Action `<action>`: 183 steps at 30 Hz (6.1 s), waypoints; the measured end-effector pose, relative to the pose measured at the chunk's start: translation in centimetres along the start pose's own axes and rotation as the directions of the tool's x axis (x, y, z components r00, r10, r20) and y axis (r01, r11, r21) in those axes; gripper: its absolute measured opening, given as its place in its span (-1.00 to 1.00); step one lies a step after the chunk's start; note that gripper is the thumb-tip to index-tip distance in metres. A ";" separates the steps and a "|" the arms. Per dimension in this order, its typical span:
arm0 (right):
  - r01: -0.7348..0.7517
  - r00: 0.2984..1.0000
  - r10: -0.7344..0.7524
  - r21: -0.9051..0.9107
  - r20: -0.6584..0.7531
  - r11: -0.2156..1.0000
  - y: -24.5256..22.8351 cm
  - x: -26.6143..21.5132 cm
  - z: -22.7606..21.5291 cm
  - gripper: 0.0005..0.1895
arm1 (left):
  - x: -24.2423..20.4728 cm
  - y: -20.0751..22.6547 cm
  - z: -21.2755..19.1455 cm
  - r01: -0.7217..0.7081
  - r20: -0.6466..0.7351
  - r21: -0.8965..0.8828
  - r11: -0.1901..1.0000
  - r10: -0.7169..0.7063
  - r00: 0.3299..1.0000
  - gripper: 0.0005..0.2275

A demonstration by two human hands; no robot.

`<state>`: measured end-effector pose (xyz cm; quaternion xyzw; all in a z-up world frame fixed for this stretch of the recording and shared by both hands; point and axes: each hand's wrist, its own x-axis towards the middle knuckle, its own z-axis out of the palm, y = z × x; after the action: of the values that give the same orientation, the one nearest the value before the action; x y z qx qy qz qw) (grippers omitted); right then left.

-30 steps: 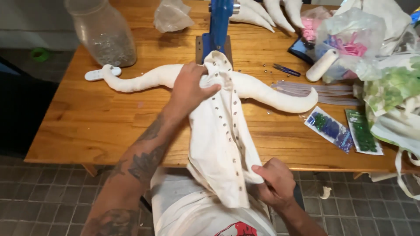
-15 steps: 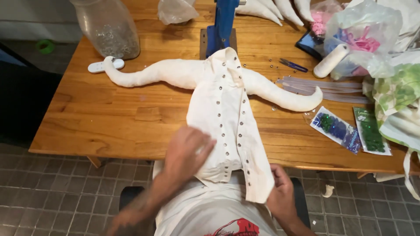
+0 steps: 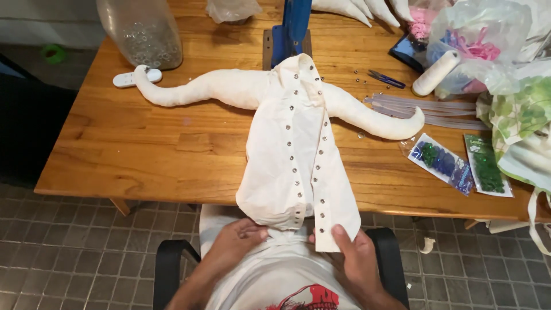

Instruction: Crafting and assembling a white fabric costume piece with metal eyelets using hand tools and a press

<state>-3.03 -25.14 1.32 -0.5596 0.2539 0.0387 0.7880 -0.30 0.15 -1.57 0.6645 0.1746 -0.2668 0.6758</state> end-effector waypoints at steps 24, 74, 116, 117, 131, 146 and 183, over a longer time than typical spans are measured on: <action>0.105 0.981 -0.191 -0.747 -0.029 0.656 2.7 3.8 -4.6 -0.72 | -2.5 8.0 -0.8 -0.468 -0.075 0.808 0.358 0.850 0.521 -0.66; 0.737 0.218 -0.850 -0.651 0.480 -0.179 -10.8 16.0 11.9 -0.66 | 10.8 17.4 -2.4 -0.390 -0.218 0.897 0.209 0.976 0.022 -0.82; 0.746 0.215 -0.802 -0.624 0.557 -0.233 -12.2 16.9 9.2 -0.59 | 6.1 20.1 -1.4 -0.375 -0.370 0.729 0.573 0.790 0.489 -0.61; 0.722 0.246 -0.799 -0.654 0.549 -0.226 -12.1 16.5 9.0 -0.59 | 5.0 20.2 -1.1 -0.298 -0.386 0.708 0.640 0.705 0.596 -0.59; 0.497 0.502 -0.807 -0.867 0.310 -0.024 -11.3 16.8 7.3 -0.89 | 6.0 18.3 -3.2 -0.227 -0.312 0.856 0.464 0.815 0.489 -0.80; 0.760 0.067 -0.780 -0.538 0.623 -0.364 -15.8 21.9 13.0 -0.75 | 9.9 18.6 -4.3 -0.281 -0.268 0.854 0.437 0.833 0.484 -0.82; 0.836 0.424 -0.783 -0.530 0.456 0.144 -15.0 15.4 8.8 -0.87 | 7.2 20.3 -3.9 -0.492 -0.350 0.652 0.577 0.805 0.479 -0.66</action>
<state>18.61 -26.24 9.60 -0.8533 -0.1502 -0.2777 0.4149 17.89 2.58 10.28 0.8663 0.0397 0.2197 0.4469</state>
